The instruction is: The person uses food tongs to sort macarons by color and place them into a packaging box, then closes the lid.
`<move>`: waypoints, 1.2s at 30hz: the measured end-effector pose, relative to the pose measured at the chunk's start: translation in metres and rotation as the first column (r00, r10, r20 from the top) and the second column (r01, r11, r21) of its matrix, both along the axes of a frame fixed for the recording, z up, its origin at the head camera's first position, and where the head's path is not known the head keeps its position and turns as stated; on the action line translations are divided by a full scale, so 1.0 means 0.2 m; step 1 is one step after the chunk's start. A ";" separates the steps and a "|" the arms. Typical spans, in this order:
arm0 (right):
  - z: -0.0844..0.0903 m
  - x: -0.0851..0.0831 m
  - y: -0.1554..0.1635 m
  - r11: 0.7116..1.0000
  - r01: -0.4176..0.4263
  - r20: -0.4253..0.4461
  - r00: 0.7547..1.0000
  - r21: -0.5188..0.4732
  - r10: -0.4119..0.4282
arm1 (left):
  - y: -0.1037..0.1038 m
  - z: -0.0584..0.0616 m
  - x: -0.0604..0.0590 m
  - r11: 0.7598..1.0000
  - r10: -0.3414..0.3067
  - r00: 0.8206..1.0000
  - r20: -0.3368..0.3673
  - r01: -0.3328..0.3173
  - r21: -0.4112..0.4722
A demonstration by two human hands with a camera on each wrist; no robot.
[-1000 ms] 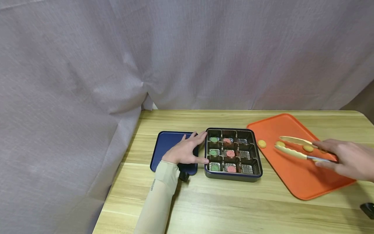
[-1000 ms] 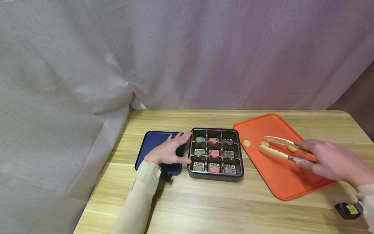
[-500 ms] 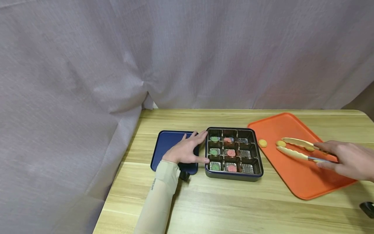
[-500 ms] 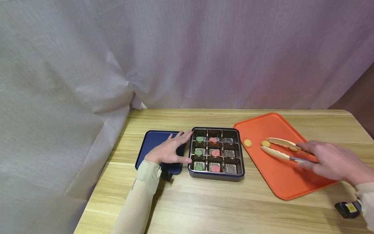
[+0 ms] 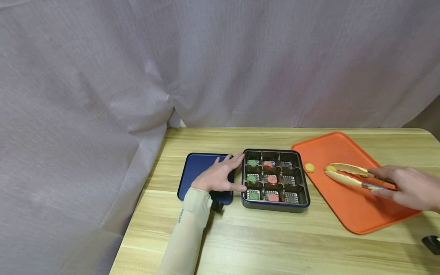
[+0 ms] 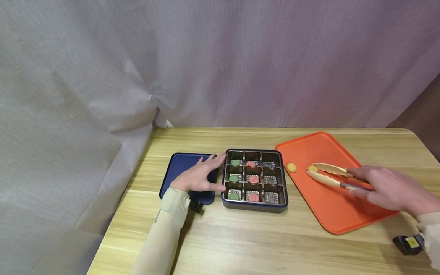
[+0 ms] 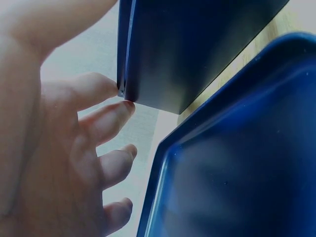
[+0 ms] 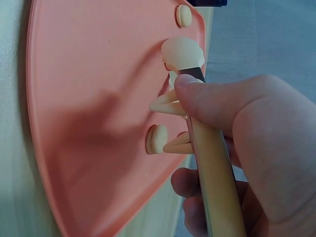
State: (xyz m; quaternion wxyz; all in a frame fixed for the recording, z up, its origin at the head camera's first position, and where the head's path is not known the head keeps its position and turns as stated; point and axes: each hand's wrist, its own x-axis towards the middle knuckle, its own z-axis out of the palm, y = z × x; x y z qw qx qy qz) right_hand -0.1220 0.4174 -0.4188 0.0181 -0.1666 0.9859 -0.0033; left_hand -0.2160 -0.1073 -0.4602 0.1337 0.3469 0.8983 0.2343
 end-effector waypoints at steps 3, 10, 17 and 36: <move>0.01 0.00 -0.01 1.000 0.003 0.010 1.000 0.000 -0.003 | 0.00 0.00 0.00 1.000 0.000 1.000 0.004 0.000 0.005; 0.01 0.01 -0.01 1.000 0.012 0.020 1.000 0.014 -0.013 | 0.00 0.00 0.00 1.000 -0.001 1.000 0.008 0.001 0.003; 0.00 0.01 0.01 1.000 -0.031 -0.020 0.999 -0.002 0.031 | 0.00 0.00 0.00 1.000 -0.001 1.000 0.004 0.001 0.004; 0.06 0.05 -0.05 0.995 -0.094 -0.126 0.988 -0.015 0.092 | 0.00 0.00 0.00 1.000 -0.002 1.000 0.005 0.002 0.005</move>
